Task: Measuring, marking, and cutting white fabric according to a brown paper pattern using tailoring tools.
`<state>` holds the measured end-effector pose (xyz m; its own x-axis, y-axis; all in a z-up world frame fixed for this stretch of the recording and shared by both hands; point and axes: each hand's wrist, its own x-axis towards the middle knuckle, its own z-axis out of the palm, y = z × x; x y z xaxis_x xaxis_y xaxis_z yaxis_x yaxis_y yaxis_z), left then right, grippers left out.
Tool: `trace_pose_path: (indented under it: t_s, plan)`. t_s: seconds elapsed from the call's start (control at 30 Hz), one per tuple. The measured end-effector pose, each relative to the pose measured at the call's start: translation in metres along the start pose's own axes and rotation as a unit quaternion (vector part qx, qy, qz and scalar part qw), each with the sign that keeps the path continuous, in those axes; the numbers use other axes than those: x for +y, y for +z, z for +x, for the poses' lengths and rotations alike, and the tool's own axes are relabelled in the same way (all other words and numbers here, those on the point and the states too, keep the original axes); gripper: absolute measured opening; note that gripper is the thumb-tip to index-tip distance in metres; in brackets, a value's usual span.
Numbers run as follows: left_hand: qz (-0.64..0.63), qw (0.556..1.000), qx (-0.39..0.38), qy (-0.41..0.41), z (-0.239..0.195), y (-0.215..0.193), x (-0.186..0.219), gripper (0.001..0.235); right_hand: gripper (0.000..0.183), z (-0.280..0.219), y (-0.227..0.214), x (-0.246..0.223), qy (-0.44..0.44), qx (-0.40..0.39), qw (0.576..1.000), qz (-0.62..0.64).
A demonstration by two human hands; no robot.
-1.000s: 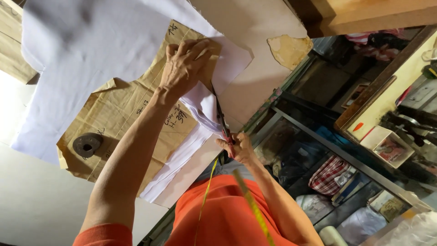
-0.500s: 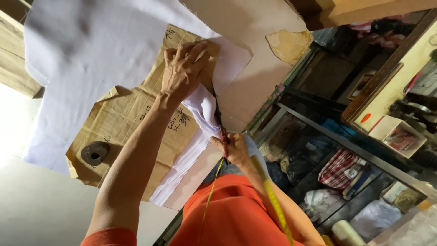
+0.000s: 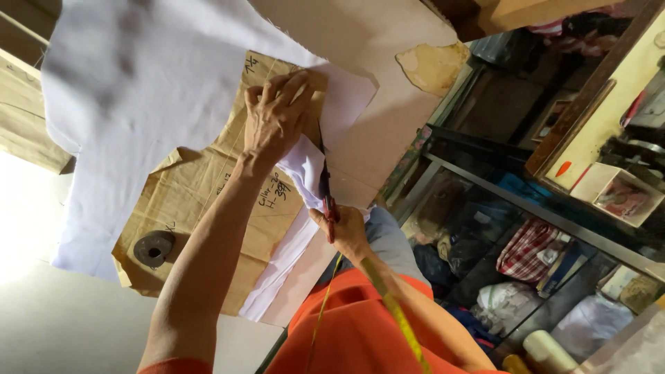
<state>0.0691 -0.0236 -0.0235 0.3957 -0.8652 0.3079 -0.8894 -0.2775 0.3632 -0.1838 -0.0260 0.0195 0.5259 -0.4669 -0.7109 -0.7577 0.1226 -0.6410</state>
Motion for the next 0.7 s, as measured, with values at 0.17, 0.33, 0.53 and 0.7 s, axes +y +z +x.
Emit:
trace_pose_path:
  t_s: [0.17,0.33,0.53,0.7]
  plan:
    - [-0.003,1.000,-0.006,-0.003,-0.001,0.001,0.000,0.031,0.053,-0.002,0.022,0.014,0.068,0.013,0.982,0.175]
    - [-0.017,1.000,-0.014,-0.008,-0.001,0.002,0.000,0.029,0.046,-0.004,0.032,0.002,0.094,0.009,0.956,0.276]
    - [0.020,0.997,-0.071,-0.013,-0.005,0.004,-0.003,0.032,0.057,0.002,0.029,-0.015,0.084,0.043,0.983,0.157]
    - [0.014,0.997,-0.077,-0.023,-0.005,0.004,-0.003,0.034,0.058,0.009,0.046,0.001,0.093,0.064,0.983,0.148]
